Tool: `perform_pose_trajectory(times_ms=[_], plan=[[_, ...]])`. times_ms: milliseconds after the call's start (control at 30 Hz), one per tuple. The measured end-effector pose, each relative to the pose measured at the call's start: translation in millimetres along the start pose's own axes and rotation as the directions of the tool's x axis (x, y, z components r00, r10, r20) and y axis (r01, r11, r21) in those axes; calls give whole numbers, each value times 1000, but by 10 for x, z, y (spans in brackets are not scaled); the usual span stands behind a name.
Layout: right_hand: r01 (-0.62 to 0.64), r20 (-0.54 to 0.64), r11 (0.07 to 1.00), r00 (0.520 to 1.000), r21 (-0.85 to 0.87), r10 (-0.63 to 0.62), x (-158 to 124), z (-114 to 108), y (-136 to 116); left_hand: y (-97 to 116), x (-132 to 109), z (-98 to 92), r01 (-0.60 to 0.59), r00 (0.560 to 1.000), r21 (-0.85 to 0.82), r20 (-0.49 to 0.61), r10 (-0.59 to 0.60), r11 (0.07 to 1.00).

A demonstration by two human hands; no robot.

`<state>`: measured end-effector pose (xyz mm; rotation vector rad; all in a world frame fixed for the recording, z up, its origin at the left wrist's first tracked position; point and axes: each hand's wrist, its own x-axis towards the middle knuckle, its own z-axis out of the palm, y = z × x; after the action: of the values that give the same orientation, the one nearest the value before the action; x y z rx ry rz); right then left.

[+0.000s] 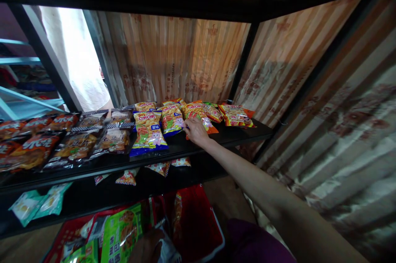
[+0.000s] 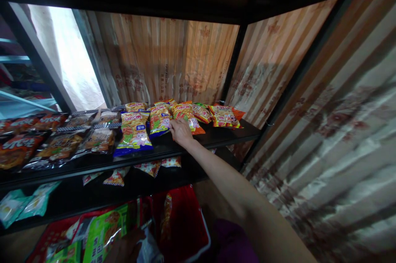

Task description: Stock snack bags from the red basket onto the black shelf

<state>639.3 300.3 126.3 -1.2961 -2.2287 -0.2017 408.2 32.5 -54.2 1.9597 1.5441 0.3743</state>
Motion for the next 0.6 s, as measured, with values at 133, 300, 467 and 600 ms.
perform_pose_trajectory(times_ms=[133,300,467,600], plan=[[-21,-6,1000,1000,-11,21,-9,3,-11,-52,37,41,-26,1000,36,-15,27,999],[-21,-15,1000,1000,-17,21,-2,21,-6,-157,6,127,-61,995,84,-75,67,995],[-10,-11,1000,1000,11,10,11,36,17,-194,-14,176,-115,976,83,-177,129,990],[-46,-1,999,999,5,47,14,9,-17,-117,5,139,-89,985,71,-140,98,994]])
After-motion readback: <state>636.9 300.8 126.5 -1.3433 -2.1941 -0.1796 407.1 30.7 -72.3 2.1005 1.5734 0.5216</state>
